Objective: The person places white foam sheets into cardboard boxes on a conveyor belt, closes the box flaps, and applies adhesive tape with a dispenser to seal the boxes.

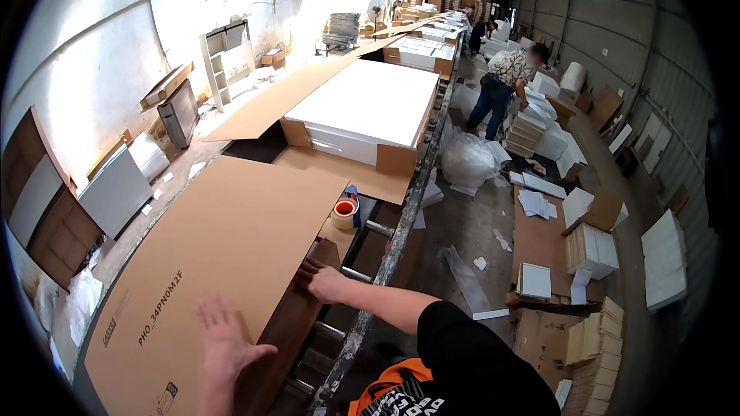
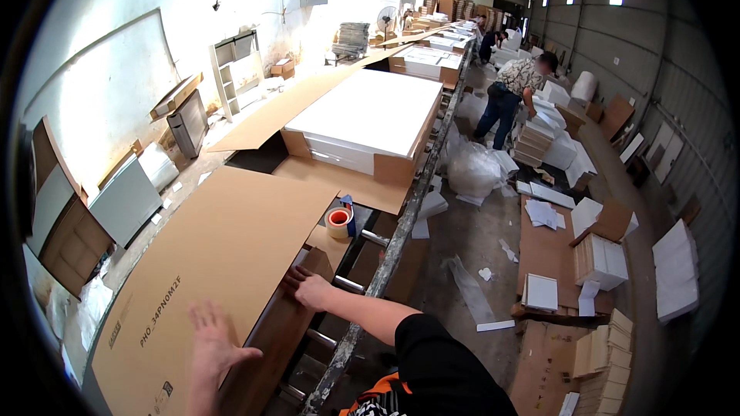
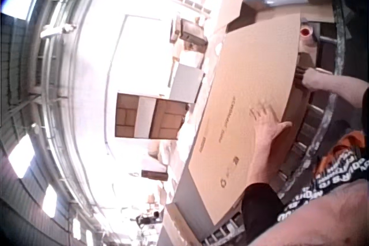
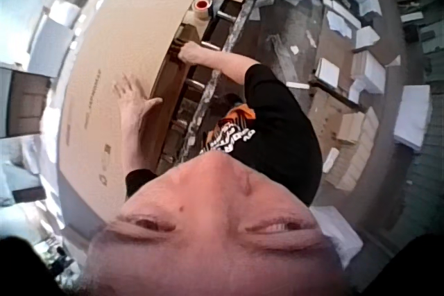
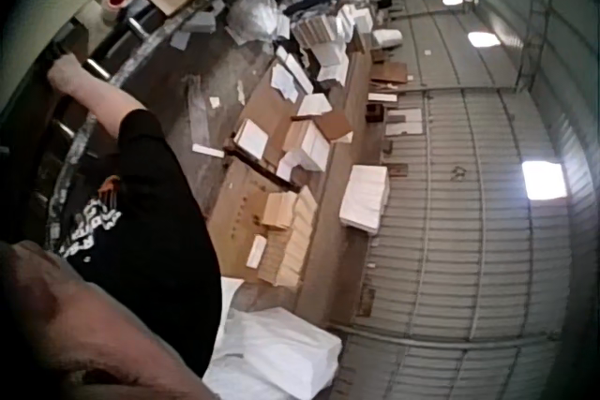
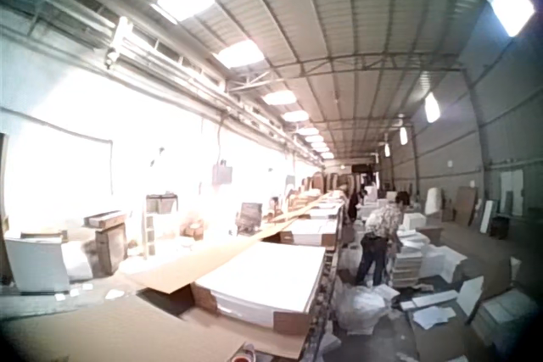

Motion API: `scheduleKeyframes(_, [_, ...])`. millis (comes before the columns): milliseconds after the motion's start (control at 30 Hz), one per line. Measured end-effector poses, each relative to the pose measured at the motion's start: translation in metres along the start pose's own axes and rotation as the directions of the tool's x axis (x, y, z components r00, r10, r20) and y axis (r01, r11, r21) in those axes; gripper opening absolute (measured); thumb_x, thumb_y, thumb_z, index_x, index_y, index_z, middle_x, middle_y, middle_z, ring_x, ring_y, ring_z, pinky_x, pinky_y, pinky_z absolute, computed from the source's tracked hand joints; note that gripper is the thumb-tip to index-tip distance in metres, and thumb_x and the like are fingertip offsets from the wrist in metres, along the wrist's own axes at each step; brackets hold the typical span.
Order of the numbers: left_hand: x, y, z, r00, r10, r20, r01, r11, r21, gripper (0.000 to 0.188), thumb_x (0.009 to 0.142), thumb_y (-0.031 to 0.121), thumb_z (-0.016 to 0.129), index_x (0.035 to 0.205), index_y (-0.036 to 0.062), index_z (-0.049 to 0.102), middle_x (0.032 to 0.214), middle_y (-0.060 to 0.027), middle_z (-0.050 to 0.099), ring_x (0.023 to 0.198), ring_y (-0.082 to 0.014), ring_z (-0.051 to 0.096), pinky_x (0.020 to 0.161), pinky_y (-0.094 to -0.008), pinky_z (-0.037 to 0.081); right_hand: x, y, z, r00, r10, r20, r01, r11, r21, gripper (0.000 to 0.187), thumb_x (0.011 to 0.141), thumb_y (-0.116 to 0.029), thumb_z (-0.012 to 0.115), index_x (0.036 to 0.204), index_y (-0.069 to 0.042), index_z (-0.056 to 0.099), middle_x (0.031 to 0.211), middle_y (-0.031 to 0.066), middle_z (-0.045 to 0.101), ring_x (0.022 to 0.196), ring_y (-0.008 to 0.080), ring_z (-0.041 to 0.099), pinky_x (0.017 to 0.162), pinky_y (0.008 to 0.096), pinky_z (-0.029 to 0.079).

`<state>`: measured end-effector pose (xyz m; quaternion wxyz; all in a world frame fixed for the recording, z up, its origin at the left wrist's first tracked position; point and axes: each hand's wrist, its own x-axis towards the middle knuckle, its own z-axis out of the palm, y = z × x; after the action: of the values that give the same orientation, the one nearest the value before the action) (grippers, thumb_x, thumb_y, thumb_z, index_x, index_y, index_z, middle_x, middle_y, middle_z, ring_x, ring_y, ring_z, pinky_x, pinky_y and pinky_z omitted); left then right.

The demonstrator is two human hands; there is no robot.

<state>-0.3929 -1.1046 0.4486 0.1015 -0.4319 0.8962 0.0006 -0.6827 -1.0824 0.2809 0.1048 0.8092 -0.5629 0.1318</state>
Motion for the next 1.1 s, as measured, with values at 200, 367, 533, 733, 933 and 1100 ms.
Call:
scheduleKeyframes(200, [0.017, 0.006, 0.112, 0.995, 0.047, -0.085, -0.052, 0.997, -0.059, 0.132, 0.056, 0.063, 0.078, 0.147, -0.0073, 0.015, 0.154, -0.0311, 0.008, 0.142, -0.0519, 0.002, 0.117, -0.055, 0.007, -0.004, -0.021, -0.022, 0.971, 0.05, -0.236, -0.034, 0.997, 0.069, 0.045, 0.065, -0.03, 0.078, 0.097, -0.002, 0.066, 0.098, 0.0124, 0.067, 0.107, 0.0304, 0.059, 0.096, 0.0428, 0.047])
scheduleKeyframes(367, [0.004, -0.007, 0.128, 0.987, 0.075, -0.145, -0.074, 0.997, 0.013, 0.129, 0.055, 0.064, 0.077, 0.145, -0.0095, 0.02, 0.151, -0.0352, 0.013, 0.139, -0.0564, 0.006, 0.114, -0.061, 0.008, -0.034, -0.077, -0.01, 0.792, 0.135, -0.596, 0.011, 0.972, 0.235, 0.044, 0.078, -0.022, 0.073, 0.116, -0.002, 0.063, 0.125, 0.0146, 0.061, 0.127, 0.0321, 0.051, 0.109, 0.0425, 0.039])
scheduleKeyframes(533, [-0.008, 0.028, 0.069, 0.988, 0.074, -0.134, -0.091, 0.987, -0.13, 0.112, 0.066, 0.037, 0.08, 0.149, -0.0003, 0.016, 0.153, -0.0281, 0.018, 0.139, -0.0513, 0.016, 0.114, -0.0565, 0.02, 0.032, -0.003, -0.016, 0.865, 0.188, -0.465, 0.01, 0.92, 0.392, 0.026, 0.08, -0.017, 0.066, 0.101, -0.001, 0.066, 0.108, 0.012, 0.067, 0.106, 0.0296, 0.063, 0.096, 0.0393, 0.05])
scheduleKeyframes(733, [0.001, 0.016, 0.087, 1.0, 0.027, -0.005, -0.027, 0.99, -0.141, 0.115, 0.062, 0.047, 0.078, 0.147, -0.0038, 0.019, 0.152, -0.0298, 0.017, 0.14, -0.0532, 0.01, 0.115, -0.0573, 0.017, 0.037, -0.012, -0.002, 0.715, 0.237, -0.658, 0.059, 0.917, 0.395, 0.021, 0.077, -0.015, 0.064, 0.089, 0.002, 0.066, 0.095, 0.0133, 0.068, 0.093, 0.0286, 0.067, 0.091, 0.0387, 0.052])
scheduleKeyframes(933, [0.074, 0.045, 0.084, 0.975, 0.205, -0.08, -0.202, 0.978, 0.042, 0.121, 0.056, 0.063, 0.073, 0.142, -0.0091, 0.027, 0.15, -0.0323, 0.02, 0.139, -0.0563, 0.009, 0.115, -0.06, 0.008, 0.045, -0.039, -0.004, 0.725, 0.291, -0.625, 0.06, 0.876, 0.478, 0.016, 0.078, -0.013, 0.064, 0.086, -0.001, 0.069, 0.097, 0.0132, 0.07, 0.094, 0.0271, 0.067, 0.088, 0.0392, 0.053])
scheduleKeyframes(1100, [0.079, 0.058, 0.075, 0.992, 0.119, -0.029, -0.119, 0.993, 0.001, 0.11, 0.062, 0.052, 0.073, 0.142, -0.0078, 0.03, 0.151, -0.0288, 0.021, 0.139, -0.0555, 0.008, 0.116, -0.0596, 0.007, 0.013, 0.012, -0.059, 0.654, 0.542, -0.527, 0.001, 0.696, 0.718, 0.019, 0.07, -0.005, 0.069, 0.089, -0.006, 0.069, 0.088, 0.0092, 0.069, 0.08, 0.0264, 0.067, 0.077, 0.0364, 0.054])
